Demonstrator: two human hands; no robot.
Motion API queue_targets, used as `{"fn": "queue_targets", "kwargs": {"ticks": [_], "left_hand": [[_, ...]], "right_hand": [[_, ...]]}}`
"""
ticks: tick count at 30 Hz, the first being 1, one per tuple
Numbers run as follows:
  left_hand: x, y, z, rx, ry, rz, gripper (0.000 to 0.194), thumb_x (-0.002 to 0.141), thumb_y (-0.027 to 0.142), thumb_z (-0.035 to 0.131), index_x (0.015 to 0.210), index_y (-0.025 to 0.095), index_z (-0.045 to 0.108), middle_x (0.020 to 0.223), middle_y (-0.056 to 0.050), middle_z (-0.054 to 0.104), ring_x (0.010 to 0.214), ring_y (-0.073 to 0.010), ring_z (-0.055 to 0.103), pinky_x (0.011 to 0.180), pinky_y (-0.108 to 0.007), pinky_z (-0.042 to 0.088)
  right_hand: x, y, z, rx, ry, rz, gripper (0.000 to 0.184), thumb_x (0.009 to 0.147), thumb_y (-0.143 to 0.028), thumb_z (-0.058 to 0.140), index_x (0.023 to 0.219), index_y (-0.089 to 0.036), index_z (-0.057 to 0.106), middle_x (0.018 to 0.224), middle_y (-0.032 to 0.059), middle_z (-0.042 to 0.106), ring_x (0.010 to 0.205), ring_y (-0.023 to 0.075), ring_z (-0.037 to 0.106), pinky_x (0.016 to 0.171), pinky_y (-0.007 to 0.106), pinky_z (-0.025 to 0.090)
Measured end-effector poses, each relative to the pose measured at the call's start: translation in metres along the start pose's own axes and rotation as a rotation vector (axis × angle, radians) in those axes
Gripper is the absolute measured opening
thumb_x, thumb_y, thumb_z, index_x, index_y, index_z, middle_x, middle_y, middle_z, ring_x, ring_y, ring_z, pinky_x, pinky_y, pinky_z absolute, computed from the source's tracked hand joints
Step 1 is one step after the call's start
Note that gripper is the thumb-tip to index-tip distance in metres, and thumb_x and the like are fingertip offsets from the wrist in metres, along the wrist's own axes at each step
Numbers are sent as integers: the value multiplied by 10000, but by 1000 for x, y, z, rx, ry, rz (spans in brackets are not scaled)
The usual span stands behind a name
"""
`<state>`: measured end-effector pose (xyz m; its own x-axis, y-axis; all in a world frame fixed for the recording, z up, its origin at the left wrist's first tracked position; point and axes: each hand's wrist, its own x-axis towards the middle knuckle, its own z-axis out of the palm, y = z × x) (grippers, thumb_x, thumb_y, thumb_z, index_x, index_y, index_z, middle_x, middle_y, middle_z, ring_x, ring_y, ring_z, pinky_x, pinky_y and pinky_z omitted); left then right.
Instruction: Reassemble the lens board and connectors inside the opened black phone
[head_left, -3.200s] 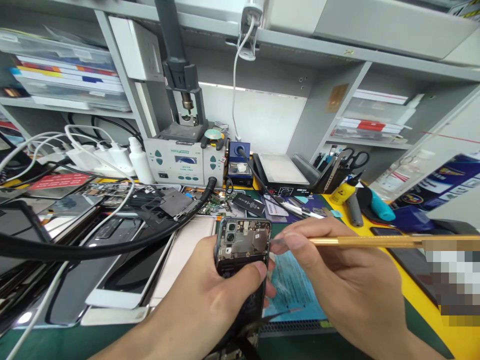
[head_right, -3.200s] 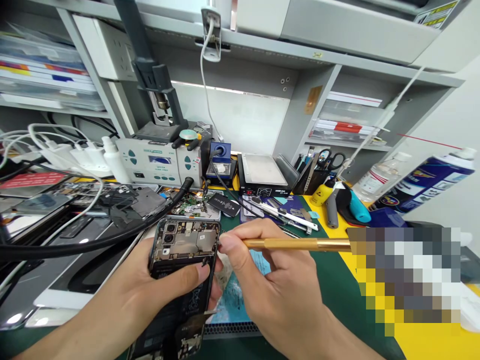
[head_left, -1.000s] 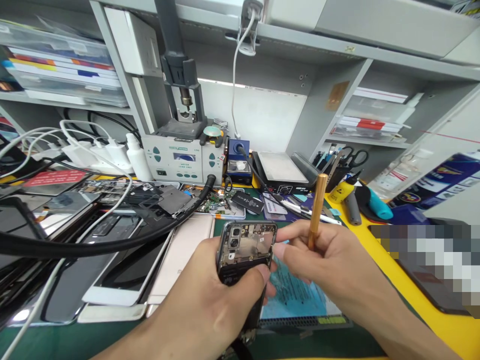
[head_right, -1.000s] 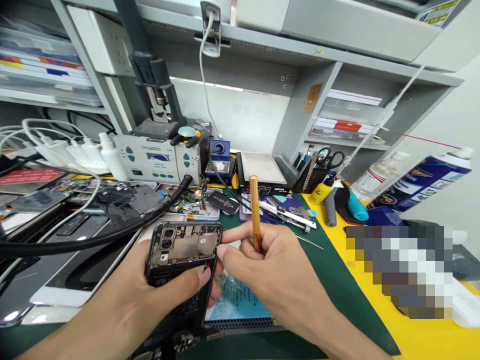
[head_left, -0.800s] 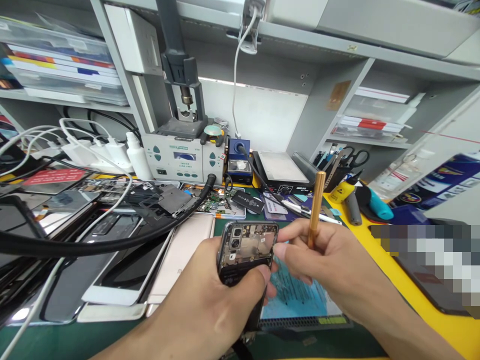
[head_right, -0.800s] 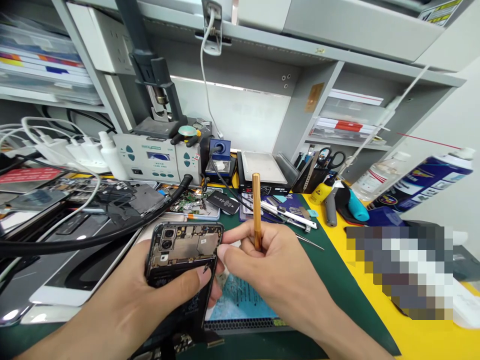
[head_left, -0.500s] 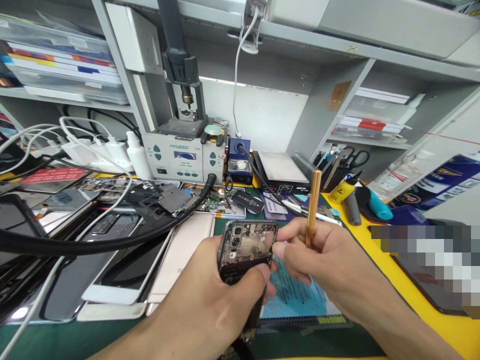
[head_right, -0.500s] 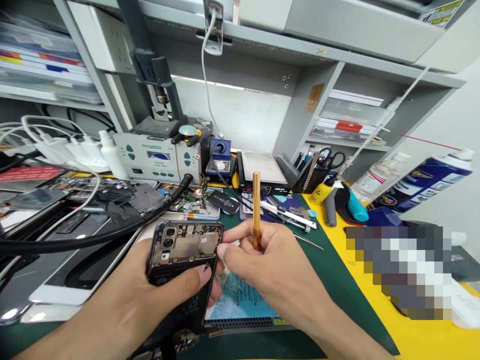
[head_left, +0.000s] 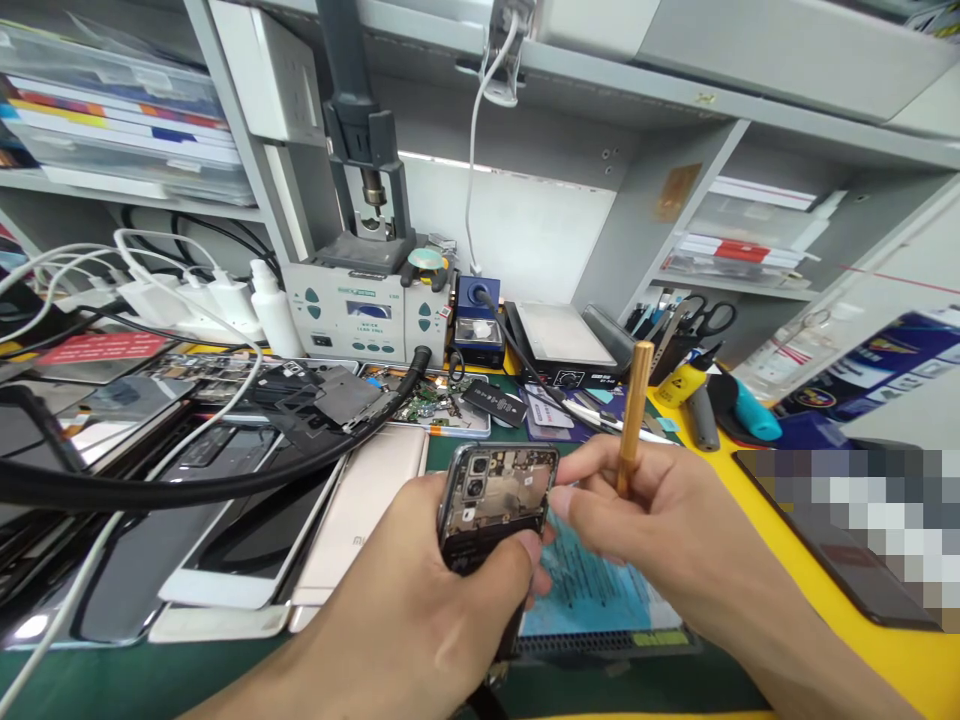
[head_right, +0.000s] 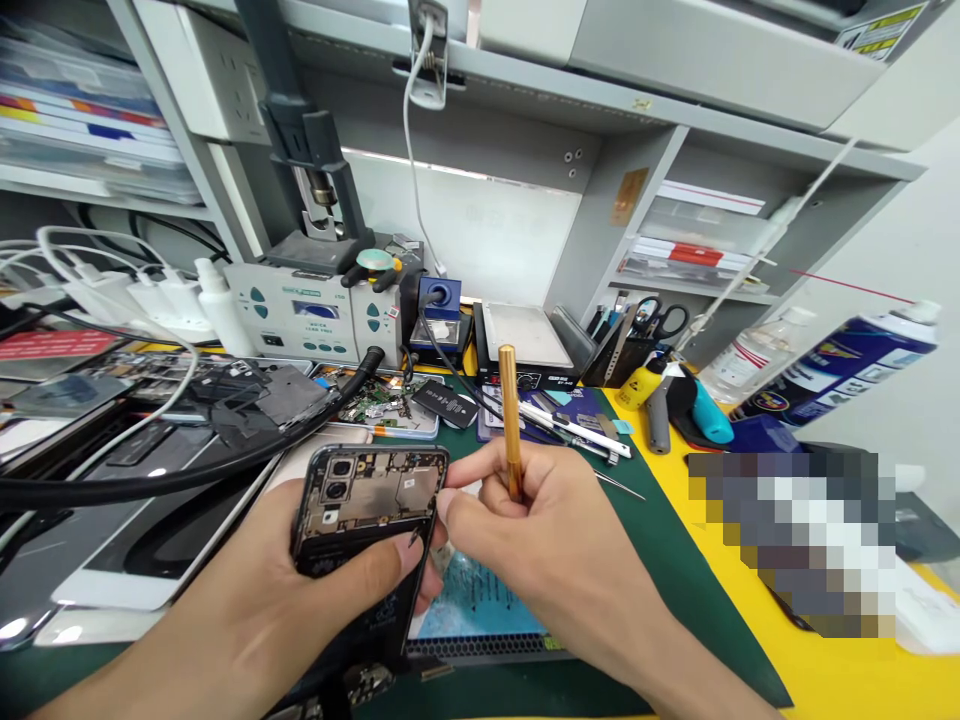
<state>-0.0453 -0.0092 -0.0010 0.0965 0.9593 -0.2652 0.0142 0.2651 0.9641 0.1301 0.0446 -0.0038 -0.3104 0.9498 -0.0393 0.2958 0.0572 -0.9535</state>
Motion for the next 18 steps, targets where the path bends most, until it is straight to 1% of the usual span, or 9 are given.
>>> {"fn": "queue_targets", "kwargs": {"ticks": [3,5,8,10,13,18], "left_hand": [[-1,0,-1,27,-25,-38,304,852,495,632,805,197,669,763,-60,703,763,-222,624,730,-335,528],[-1,0,-2,48,-52,-39,324,862,512,617,822,194,662,758,-57,693,751,-216,617,734,-343,524],[0,1,-3,36,-42,-31,301,857,486,628,756,203,631,785,-53,711,787,-220,631,789,-355,527],[1,1,-3,18,-41,-24,286,849,449,640,702,206,612,790,-43,725,787,-218,640,791,-350,531],[3,1,-4,15,-61,-3,274,844,422,644,679,207,609,770,-30,729,749,-210,643,741,-336,534],[3,-1,-7,7,-77,16,263,843,394,654,668,203,605,775,-26,737,748,-212,646,709,-319,533]], "right_hand": [[2,1,0,24,-19,-10,79,828,-254,702,788,-252,634,514,-88,350,421,93,327,419,219,364],[3,3,-1,32,-35,-12,78,833,-217,685,793,-249,626,519,-91,321,431,91,308,426,218,363],[4,4,-3,64,-77,12,84,841,-228,689,802,-246,617,526,-92,306,445,89,294,436,221,349],[5,5,-5,87,-105,62,101,836,-260,713,808,-249,617,535,-88,325,456,87,312,442,222,326],[7,4,-7,106,-133,118,130,821,-295,747,803,-251,625,541,-79,358,465,87,333,449,232,273],[7,1,-7,158,-181,137,159,811,-309,773,789,-244,629,549,-65,424,474,85,324,463,246,220]]}}
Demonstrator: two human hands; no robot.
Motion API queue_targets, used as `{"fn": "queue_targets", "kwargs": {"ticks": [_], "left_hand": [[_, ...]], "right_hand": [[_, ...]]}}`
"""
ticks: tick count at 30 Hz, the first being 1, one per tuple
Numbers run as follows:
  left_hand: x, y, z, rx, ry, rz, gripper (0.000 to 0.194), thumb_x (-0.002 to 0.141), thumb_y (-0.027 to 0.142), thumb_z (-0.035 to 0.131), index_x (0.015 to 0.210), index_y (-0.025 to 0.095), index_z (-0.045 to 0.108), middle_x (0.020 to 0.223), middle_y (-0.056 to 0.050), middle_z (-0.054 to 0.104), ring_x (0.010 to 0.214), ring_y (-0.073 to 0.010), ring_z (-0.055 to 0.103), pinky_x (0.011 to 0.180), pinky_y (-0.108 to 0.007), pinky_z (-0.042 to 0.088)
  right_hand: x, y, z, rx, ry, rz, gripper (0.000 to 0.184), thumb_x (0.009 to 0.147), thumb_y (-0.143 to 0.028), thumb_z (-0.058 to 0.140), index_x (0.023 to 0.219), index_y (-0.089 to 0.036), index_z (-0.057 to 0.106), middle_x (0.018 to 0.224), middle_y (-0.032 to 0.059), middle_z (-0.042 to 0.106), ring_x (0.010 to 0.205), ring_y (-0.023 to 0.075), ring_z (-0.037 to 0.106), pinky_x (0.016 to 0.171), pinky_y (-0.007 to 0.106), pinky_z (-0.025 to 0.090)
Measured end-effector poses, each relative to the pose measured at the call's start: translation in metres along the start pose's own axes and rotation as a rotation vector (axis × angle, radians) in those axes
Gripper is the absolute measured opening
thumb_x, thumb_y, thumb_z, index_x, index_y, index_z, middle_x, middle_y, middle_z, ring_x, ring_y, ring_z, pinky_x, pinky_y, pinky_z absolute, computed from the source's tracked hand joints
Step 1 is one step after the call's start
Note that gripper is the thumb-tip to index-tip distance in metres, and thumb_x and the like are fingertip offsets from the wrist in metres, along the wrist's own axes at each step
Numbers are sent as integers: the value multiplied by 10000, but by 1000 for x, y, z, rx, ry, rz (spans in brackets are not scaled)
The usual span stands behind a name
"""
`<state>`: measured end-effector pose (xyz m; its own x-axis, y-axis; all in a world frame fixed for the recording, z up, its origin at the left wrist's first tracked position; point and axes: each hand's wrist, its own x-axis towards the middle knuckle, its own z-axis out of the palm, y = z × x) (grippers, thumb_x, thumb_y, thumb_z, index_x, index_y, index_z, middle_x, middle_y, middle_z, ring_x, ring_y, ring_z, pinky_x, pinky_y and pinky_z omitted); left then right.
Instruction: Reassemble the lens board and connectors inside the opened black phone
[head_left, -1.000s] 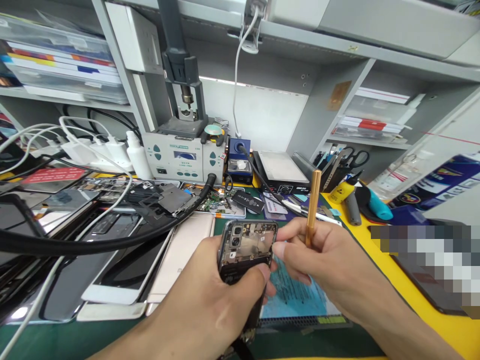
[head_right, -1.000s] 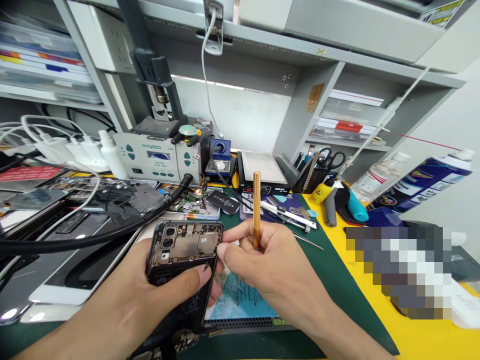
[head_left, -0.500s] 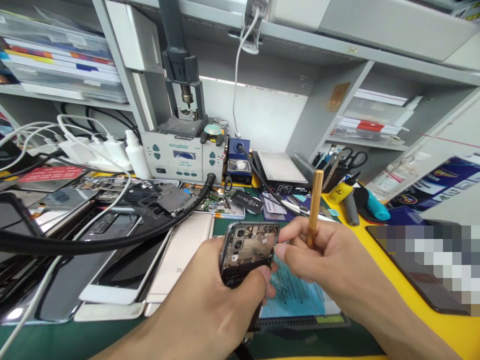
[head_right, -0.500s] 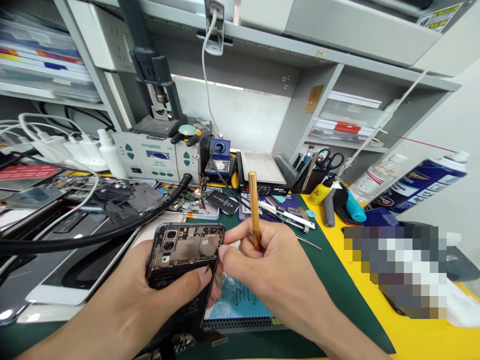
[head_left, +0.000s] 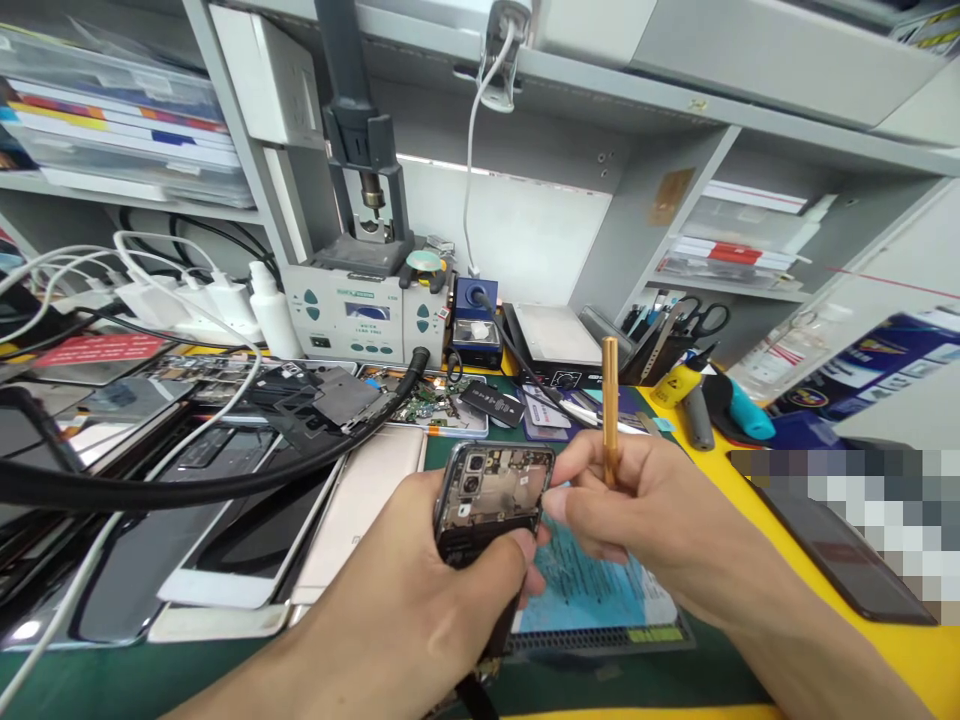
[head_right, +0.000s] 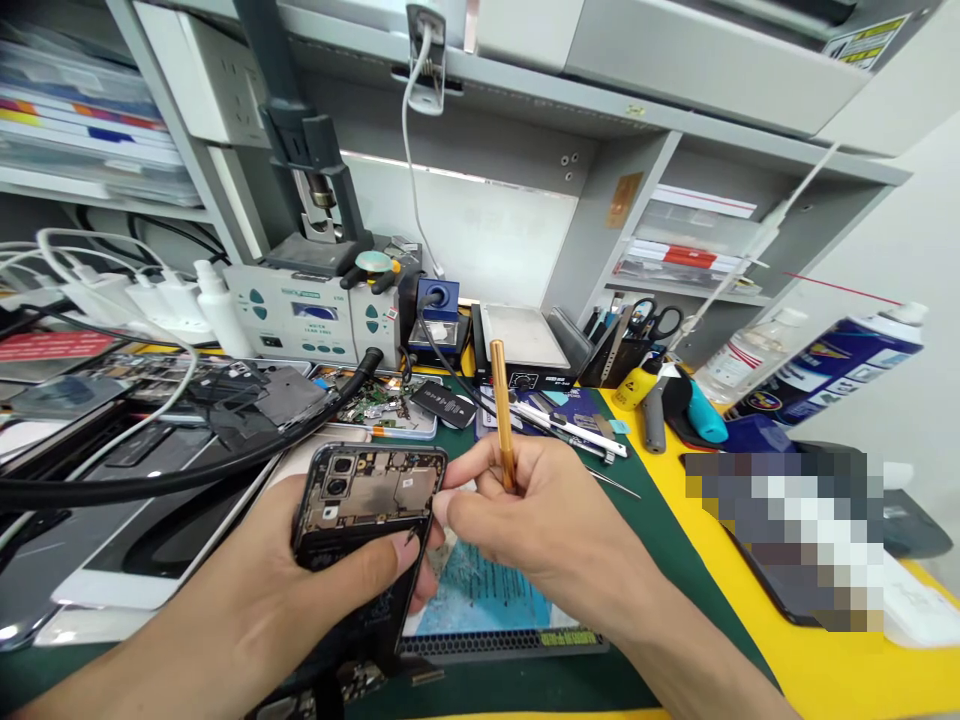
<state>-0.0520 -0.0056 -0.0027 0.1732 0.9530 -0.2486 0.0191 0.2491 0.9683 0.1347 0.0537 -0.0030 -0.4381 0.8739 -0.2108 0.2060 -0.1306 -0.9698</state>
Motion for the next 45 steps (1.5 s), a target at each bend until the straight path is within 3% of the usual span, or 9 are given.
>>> {"fn": "queue_targets", "kwargs": {"ticks": [7,11,13,15,18,21,25,31,45], "left_hand": [[5,-7,-10,-63,-172,62,146,905,290,605,833,189,681,771,-22,724,721,-185,641,700,-295,539],[9,-6,-12,-176,-189,13,123,899,296,633,863,187,680,753,-27,736,718,-207,675,680,-319,552],[10,-4,-12,-192,-171,28,94,887,253,645,830,188,683,733,-13,732,700,-187,674,686,-302,547],[11,-2,-11,-205,-154,56,96,876,200,645,790,193,686,716,7,727,676,-163,673,699,-283,544],[12,-2,-11,-240,-153,44,83,871,186,641,823,201,706,708,9,742,665,-167,690,705,-290,560],[12,-4,-11,-245,-150,7,88,878,201,640,836,201,717,716,-6,763,664,-178,708,674,-283,570],[10,-6,-12,-304,-180,-15,89,888,216,644,834,220,715,704,14,766,624,-170,712,588,-247,555],[9,-4,-12,-259,-168,5,126,905,231,646,806,221,723,723,33,757,666,-139,695,650,-223,549],[9,-2,-11,-240,-143,-20,83,881,260,682,822,209,712,702,24,739,676,-152,673,655,-252,561]], "right_hand": [[-3,-4,-4,-22,-24,25,186,816,-321,792,818,-220,635,597,-54,490,487,73,357,459,220,257],[-8,-13,-13,81,3,-153,288,930,-490,651,889,-217,732,561,-66,365,476,80,347,465,223,342],[-11,-15,-13,118,105,-339,399,994,-511,529,858,-225,770,613,-19,452,575,124,479,586,273,457],[-14,-13,-10,36,286,-517,445,1023,-506,465,847,-262,793,794,41,612,787,178,570,737,309,479],[-22,-6,-1,-126,489,-632,440,1040,-505,423,872,-329,789,890,33,664,764,173,538,691,308,444],[-27,-1,6,-284,449,-661,310,1037,-435,478,932,-329,750,832,10,656,681,152,550,642,302,455],[-24,-2,7,-520,383,-695,101,984,-264,602,938,-308,681,770,-29,657,764,147,630,688,254,502],[-19,-5,11,-523,299,-732,152,977,-175,582,897,-281,655,769,-49,678,748,119,666,679,208,529],[-20,-8,11,-600,354,-743,146,976,-192,587,885,-286,652,734,-26,705,701,163,688,632,268,548]]}}
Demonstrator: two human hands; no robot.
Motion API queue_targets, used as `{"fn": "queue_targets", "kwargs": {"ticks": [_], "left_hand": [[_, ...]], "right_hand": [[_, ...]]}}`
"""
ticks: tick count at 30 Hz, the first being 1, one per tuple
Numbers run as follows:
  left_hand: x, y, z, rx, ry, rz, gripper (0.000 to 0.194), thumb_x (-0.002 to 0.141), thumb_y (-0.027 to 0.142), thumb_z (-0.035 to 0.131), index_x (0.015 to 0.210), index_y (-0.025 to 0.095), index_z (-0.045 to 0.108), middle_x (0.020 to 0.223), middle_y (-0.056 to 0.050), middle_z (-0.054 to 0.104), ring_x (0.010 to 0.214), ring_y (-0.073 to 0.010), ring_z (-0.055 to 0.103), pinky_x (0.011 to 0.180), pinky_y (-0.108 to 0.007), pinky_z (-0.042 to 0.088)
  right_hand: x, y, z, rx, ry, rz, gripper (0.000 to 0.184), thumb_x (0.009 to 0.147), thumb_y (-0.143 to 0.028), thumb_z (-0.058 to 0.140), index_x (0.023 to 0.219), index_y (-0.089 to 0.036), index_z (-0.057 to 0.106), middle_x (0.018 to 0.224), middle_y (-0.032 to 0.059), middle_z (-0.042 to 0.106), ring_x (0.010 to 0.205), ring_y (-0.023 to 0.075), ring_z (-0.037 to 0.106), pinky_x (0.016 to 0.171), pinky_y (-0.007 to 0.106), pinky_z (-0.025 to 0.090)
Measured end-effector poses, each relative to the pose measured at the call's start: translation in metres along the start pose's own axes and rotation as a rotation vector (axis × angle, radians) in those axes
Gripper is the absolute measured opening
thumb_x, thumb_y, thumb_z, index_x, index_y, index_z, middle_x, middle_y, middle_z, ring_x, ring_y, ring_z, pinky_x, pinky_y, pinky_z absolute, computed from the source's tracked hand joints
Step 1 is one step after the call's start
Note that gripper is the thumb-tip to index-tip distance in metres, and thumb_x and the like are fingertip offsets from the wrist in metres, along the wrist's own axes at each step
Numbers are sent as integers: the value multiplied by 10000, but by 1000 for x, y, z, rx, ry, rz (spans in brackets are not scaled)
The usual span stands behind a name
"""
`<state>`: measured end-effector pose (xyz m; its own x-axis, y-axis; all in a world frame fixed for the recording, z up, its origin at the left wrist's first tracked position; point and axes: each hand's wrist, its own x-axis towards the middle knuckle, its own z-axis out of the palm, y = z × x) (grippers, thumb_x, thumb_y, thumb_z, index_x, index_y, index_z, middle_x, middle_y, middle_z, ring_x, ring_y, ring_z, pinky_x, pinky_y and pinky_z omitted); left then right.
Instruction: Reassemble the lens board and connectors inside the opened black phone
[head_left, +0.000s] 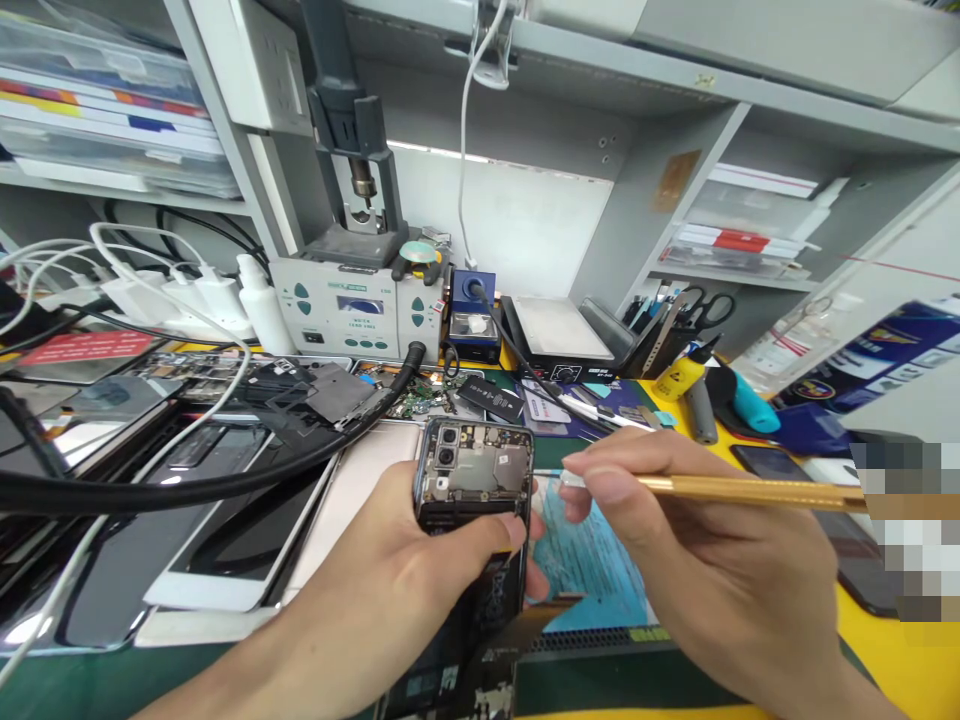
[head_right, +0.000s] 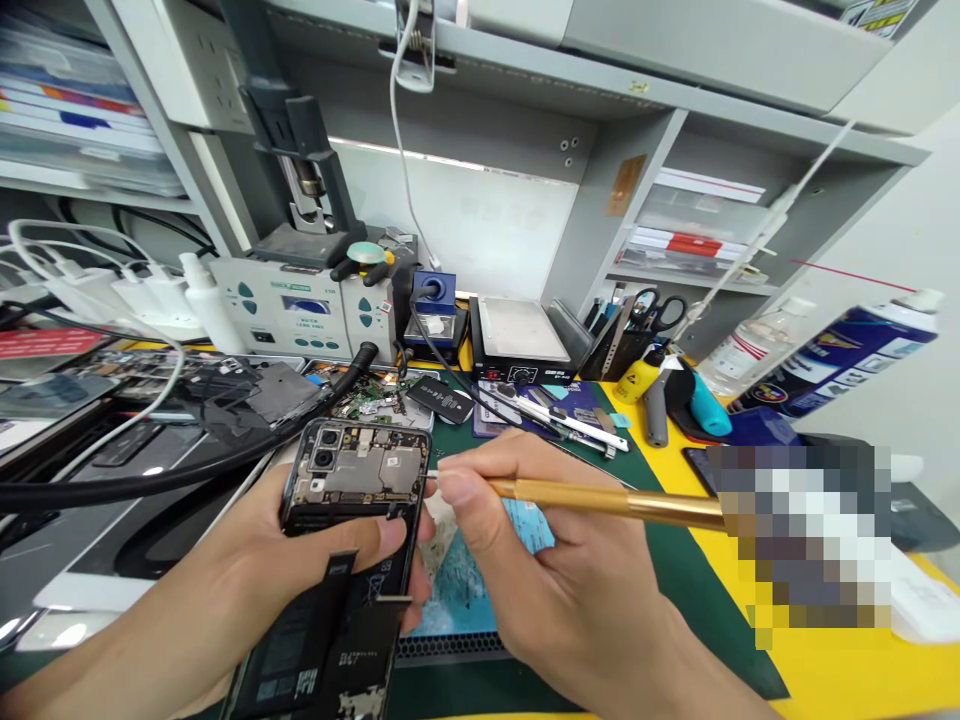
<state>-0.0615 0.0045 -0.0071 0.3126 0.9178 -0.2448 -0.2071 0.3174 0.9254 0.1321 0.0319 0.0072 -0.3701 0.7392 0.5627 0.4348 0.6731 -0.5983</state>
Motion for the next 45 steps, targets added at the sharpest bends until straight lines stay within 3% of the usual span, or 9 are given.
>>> {"fn": "queue_targets", "kwargs": {"ticks": [9,16,22,25,28,33,38,45], "left_hand": [[0,0,1,-13,-3,13,90,879,256,676,810,213,715,695,36,732,647,-135,657,615,-216,545],[0,-1,1,-35,7,13,70,884,255,675,879,215,732,694,21,734,639,-144,655,622,-235,548],[0,1,2,44,-22,60,87,886,235,667,814,208,706,701,14,736,659,-147,663,662,-240,541],[0,1,4,19,-21,61,49,845,223,687,813,188,701,710,-11,742,665,-167,664,652,-260,545],[0,0,3,-17,-20,21,46,827,221,705,857,187,697,736,-13,741,684,-175,669,653,-267,550],[-1,-5,0,45,-10,38,59,852,172,665,839,209,708,753,21,739,721,-161,675,677,-247,549],[0,-5,2,90,16,66,80,840,159,659,791,202,704,690,25,721,662,-156,645,636,-246,531],[3,1,3,137,-15,38,67,865,186,646,812,189,688,740,-3,726,715,-184,666,699,-296,546]], "right_hand": [[-3,2,4,-24,18,4,134,957,-188,633,910,-314,627,758,-51,751,662,146,716,604,242,552],[-4,1,5,20,64,33,122,951,-221,634,876,-311,670,730,-24,743,653,184,712,611,293,563],[-4,1,6,243,162,267,157,959,-365,639,845,-286,713,677,-3,723,640,189,697,637,308,563],[-2,7,2,402,109,326,295,992,-424,572,783,-262,702,706,19,709,675,197,688,682,327,547],[0,13,-3,458,-29,364,377,1020,-440,506,740,-236,656,714,26,662,698,188,654,672,308,518],[0,11,-3,385,-262,482,224,974,-465,586,1019,-262,669,656,-22,598,514,135,518,474,258,414],[5,5,2,536,-331,529,144,935,-413,659,933,-269,666,611,-34,632,475,130,566,435,244,404],[6,4,6,587,-295,558,142,904,-407,691,889,-272,649,611,-32,646,437,136,591,403,255,411]]}}
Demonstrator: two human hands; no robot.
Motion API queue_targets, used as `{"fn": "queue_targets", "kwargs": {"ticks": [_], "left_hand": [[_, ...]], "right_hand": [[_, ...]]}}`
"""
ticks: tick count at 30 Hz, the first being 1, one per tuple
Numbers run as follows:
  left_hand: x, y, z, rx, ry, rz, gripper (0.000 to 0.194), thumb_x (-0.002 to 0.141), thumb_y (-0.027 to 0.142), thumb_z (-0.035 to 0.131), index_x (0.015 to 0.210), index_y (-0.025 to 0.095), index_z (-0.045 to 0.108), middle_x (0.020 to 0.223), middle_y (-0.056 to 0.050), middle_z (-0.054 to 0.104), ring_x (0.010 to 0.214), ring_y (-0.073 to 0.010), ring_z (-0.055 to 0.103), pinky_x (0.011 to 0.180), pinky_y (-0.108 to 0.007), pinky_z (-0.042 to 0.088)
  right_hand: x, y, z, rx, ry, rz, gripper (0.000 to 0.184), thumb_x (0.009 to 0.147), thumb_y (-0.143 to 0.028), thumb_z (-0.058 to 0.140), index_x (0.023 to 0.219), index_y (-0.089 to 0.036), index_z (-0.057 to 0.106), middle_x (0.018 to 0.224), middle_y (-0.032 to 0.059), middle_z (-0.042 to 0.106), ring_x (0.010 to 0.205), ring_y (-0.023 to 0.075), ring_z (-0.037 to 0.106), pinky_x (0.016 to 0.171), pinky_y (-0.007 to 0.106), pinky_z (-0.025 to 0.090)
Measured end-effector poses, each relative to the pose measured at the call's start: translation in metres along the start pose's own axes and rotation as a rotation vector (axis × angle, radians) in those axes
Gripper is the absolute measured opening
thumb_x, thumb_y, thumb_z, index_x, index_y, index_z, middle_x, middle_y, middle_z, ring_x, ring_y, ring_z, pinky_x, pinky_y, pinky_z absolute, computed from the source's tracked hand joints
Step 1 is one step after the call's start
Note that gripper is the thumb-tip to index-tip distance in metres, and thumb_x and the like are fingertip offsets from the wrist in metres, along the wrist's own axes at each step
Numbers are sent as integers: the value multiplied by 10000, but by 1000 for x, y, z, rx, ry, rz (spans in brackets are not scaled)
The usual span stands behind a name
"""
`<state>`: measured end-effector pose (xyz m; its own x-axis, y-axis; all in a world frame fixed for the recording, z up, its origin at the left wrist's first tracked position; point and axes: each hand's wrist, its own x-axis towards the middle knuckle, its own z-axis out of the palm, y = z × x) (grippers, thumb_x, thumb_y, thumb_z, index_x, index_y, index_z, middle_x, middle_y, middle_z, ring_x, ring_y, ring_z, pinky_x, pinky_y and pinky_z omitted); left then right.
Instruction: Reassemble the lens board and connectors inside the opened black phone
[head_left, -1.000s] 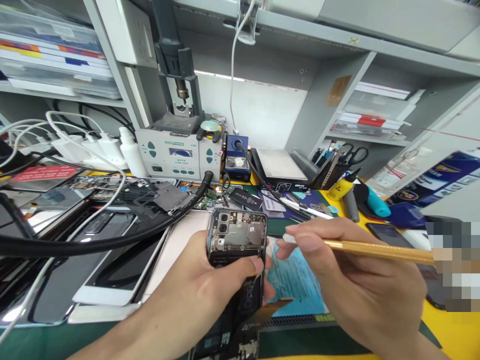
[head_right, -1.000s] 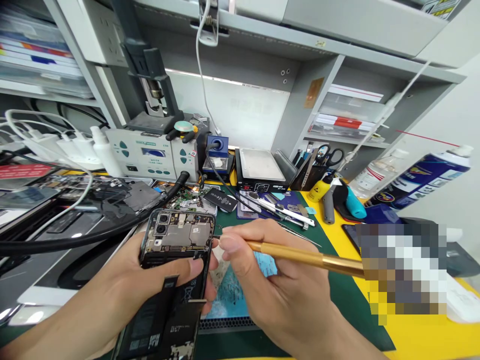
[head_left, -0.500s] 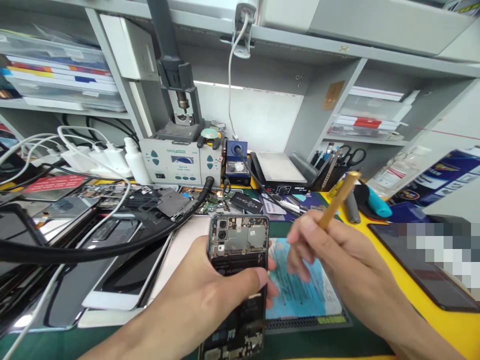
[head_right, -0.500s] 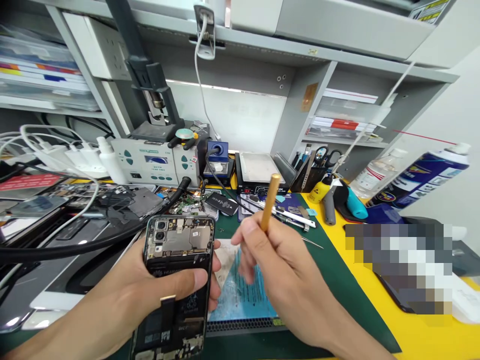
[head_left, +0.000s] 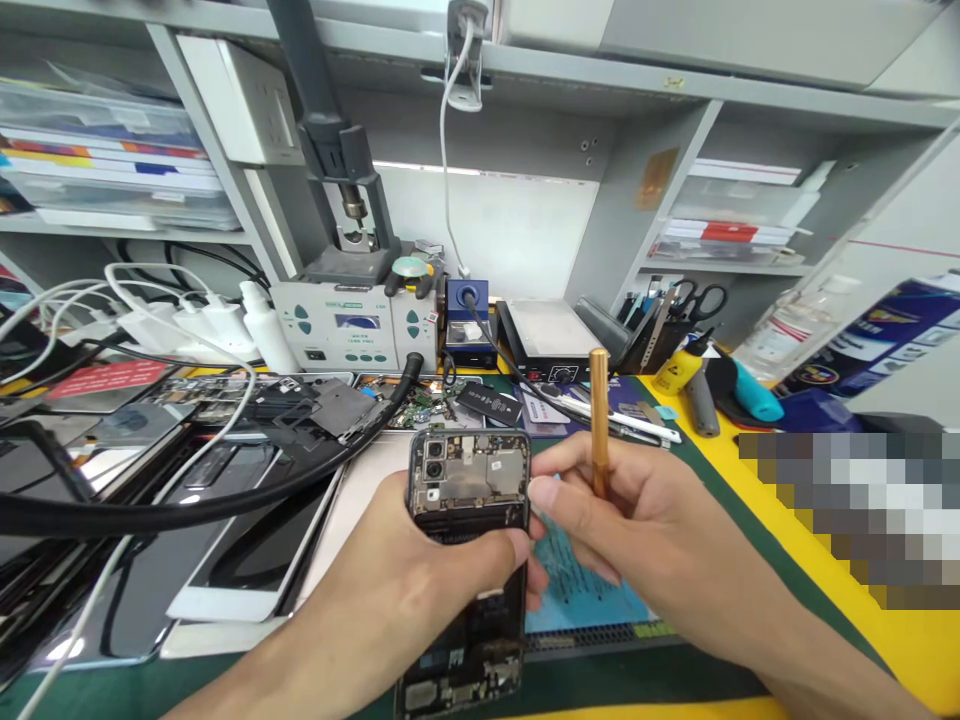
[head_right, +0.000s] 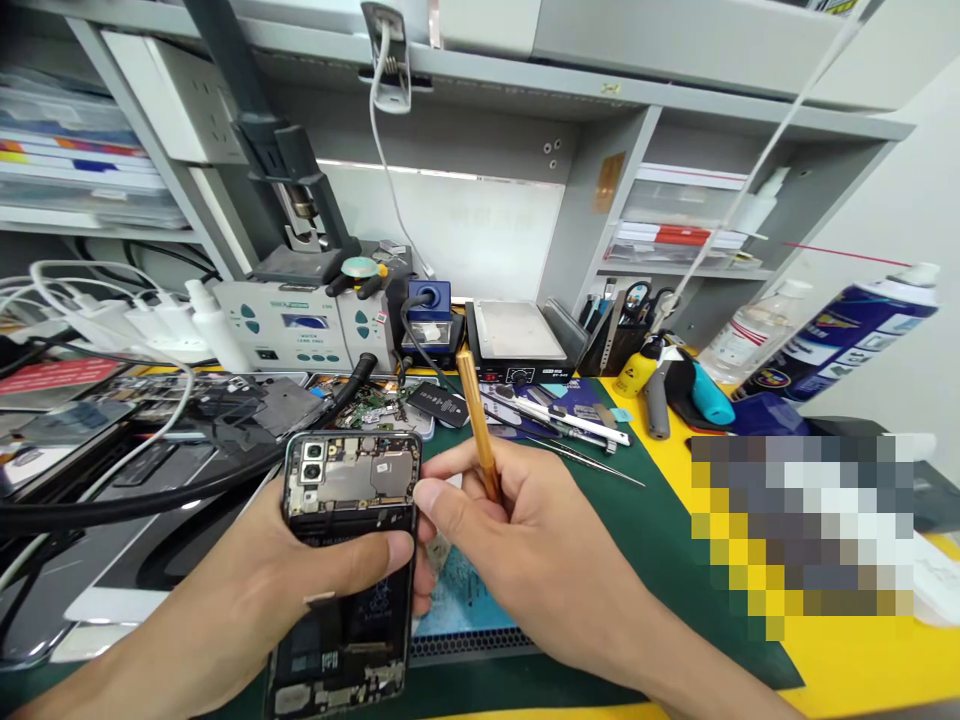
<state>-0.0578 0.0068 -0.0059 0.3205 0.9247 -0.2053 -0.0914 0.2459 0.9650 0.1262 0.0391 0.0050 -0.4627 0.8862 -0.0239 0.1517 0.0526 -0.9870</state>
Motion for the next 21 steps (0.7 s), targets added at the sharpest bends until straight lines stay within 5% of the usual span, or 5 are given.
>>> {"fn": "queue_targets", "kwargs": {"ticks": [7,13,21], "left_hand": [[-4,-1,-1,-93,31,-72,84,833,197,643,886,193,708,761,-25,760,721,-215,694,701,-352,575],[-5,2,5,-22,63,20,76,802,236,650,750,181,661,723,-6,705,700,-182,653,645,-275,540],[-5,-3,3,80,20,68,116,830,235,586,798,177,682,736,-15,686,659,-164,601,588,-254,491]], "right_hand": [[0,3,-2,-124,58,2,207,889,-463,689,827,-265,699,525,-45,396,429,113,340,386,265,275],[-2,1,4,-256,171,7,211,887,-405,671,807,-209,681,555,-84,247,487,98,248,432,242,265],[0,2,6,-253,191,35,197,846,-335,674,718,-199,612,529,-93,285,454,91,390,434,224,331]]}}
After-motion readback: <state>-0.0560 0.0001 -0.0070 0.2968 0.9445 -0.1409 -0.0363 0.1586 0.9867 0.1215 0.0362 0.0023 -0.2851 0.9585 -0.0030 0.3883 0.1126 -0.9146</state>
